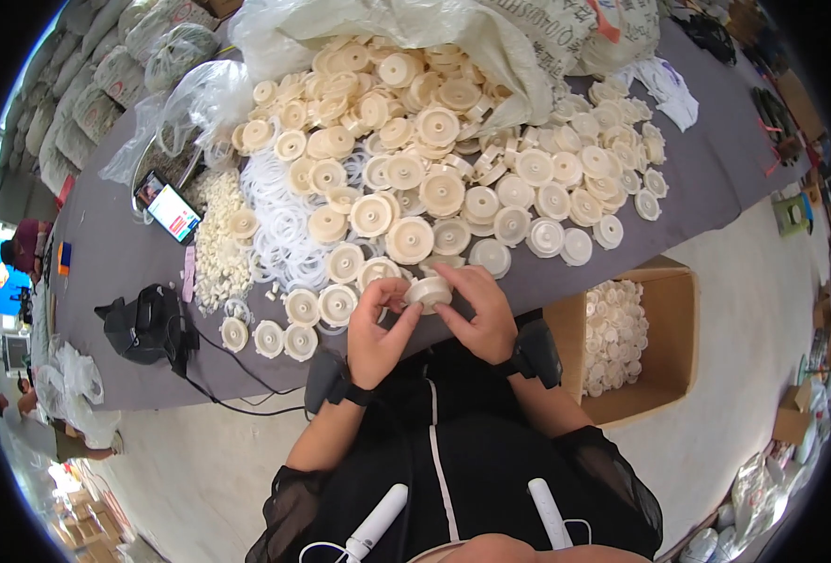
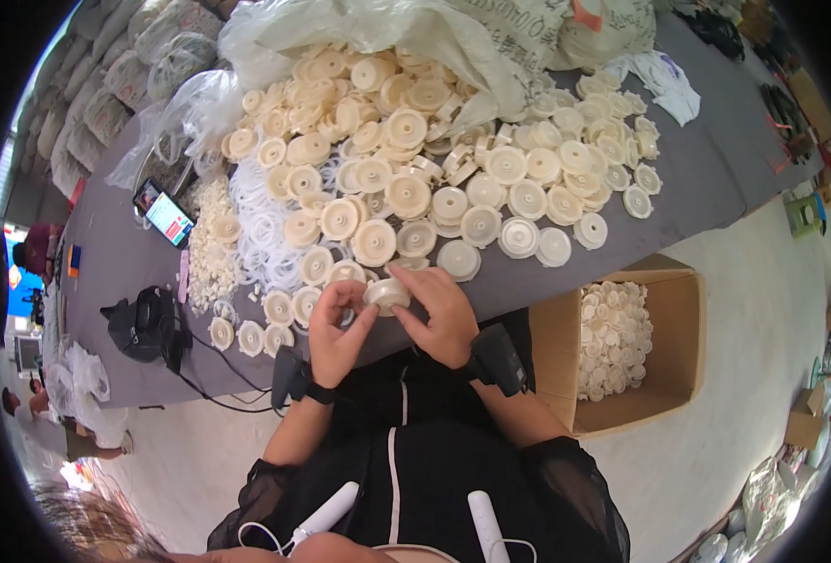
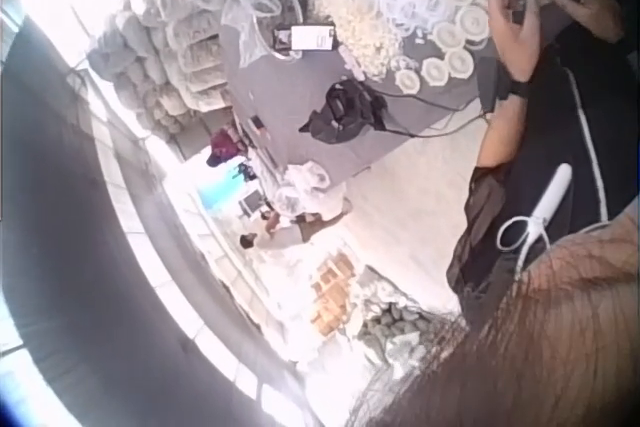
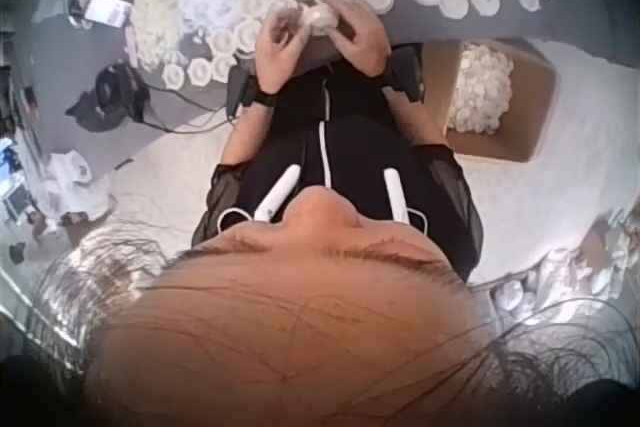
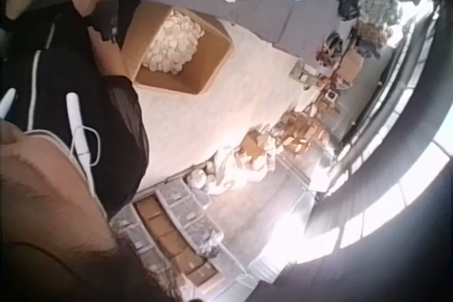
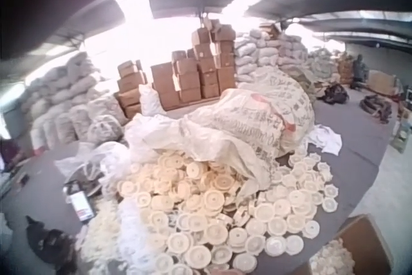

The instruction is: The person assembles small white plastic components by fitting silicone rings onto round plastic bases by hand.

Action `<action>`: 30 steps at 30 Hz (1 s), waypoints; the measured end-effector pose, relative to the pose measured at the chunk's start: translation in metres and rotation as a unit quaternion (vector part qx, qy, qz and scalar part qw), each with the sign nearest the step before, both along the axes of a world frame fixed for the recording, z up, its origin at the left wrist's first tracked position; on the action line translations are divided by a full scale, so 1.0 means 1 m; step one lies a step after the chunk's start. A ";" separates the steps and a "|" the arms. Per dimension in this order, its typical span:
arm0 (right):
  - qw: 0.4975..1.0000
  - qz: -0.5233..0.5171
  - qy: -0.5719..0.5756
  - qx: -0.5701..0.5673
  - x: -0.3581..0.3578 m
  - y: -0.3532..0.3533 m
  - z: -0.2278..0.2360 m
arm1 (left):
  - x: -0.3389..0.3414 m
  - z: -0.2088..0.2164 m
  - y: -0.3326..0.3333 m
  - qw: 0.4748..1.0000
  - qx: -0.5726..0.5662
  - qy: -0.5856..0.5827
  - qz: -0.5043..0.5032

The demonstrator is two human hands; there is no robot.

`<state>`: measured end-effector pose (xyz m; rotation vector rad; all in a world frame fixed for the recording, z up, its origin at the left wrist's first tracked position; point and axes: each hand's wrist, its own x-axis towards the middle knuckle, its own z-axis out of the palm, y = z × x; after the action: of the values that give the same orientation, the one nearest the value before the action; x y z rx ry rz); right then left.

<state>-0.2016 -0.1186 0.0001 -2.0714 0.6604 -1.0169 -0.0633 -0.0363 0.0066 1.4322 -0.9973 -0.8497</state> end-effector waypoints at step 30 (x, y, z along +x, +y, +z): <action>0.882 0.078 -0.195 0.422 0.014 0.014 -0.018 | 0.188 -0.002 0.035 0.861 0.164 -0.438 0.201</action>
<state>-0.1876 -0.1050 -0.0176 -1.0954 0.5688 -0.8083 0.1243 -0.0010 0.0045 2.3133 -1.1599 -0.0002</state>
